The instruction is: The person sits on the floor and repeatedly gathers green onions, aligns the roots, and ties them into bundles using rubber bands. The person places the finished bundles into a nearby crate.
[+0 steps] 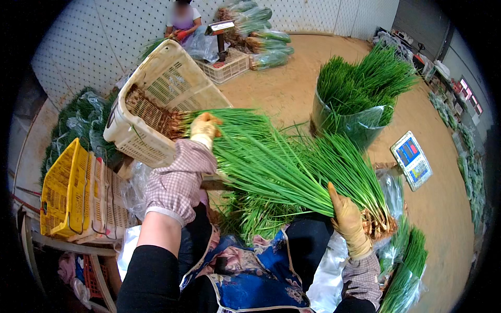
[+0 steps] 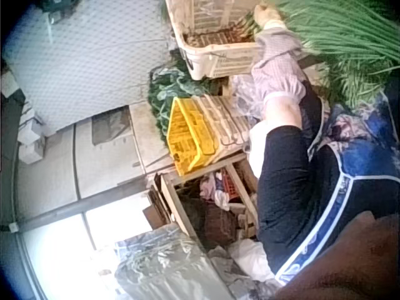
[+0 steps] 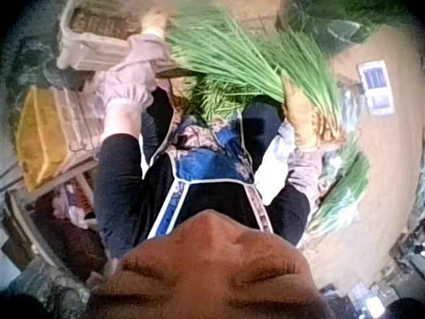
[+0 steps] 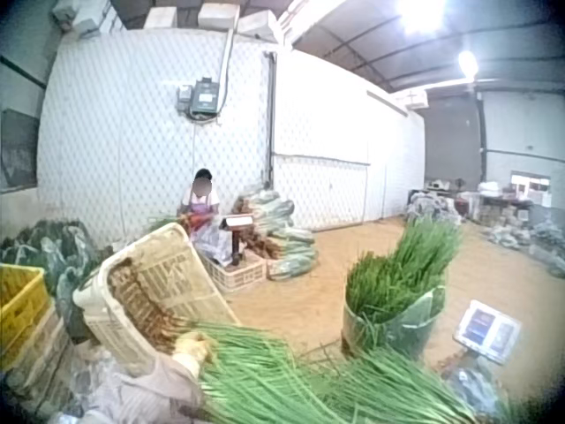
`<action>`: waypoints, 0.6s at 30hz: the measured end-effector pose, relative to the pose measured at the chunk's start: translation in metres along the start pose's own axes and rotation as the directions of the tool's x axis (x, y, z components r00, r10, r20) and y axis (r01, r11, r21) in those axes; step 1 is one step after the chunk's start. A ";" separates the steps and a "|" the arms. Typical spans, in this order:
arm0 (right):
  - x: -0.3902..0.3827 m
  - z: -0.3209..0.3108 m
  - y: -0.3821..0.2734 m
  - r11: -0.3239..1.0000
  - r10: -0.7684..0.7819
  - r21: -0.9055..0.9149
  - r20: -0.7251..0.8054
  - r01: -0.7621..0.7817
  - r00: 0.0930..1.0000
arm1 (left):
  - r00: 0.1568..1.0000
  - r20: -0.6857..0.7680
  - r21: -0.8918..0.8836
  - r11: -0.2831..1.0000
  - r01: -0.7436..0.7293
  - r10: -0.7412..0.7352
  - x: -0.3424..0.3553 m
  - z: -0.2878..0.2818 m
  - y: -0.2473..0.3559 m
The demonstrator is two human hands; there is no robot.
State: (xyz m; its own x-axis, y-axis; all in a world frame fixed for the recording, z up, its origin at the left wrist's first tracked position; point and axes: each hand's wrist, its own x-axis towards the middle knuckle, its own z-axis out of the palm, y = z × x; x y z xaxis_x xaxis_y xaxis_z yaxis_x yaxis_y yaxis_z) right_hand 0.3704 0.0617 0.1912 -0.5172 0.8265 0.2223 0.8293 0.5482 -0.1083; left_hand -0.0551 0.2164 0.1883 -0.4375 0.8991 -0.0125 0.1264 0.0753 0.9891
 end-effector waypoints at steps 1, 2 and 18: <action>-0.001 0.002 0.000 1.000 -0.025 0.016 -0.050 0.026 0.998 | 1.000 -0.025 -0.051 0.999 0.002 -0.003 0.014 -0.018 -0.010; -0.003 0.002 0.002 0.999 -0.043 0.021 -0.097 0.045 0.994 | 1.000 0.015 -0.101 0.995 0.024 -0.023 0.022 -0.035 -0.017; -0.010 -0.011 0.007 0.999 -0.040 -0.012 -0.114 0.039 0.993 | 0.912 0.331 0.213 0.961 0.177 -0.241 0.007 -0.022 -0.001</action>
State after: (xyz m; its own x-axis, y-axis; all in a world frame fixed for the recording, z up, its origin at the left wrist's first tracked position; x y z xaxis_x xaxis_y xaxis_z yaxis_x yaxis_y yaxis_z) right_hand 0.3836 0.0559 0.1993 -0.5225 0.7839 0.3353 0.8110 0.5783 -0.0881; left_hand -0.0776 0.2133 0.1902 -0.1346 0.9449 -0.2984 0.2336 0.3229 0.9172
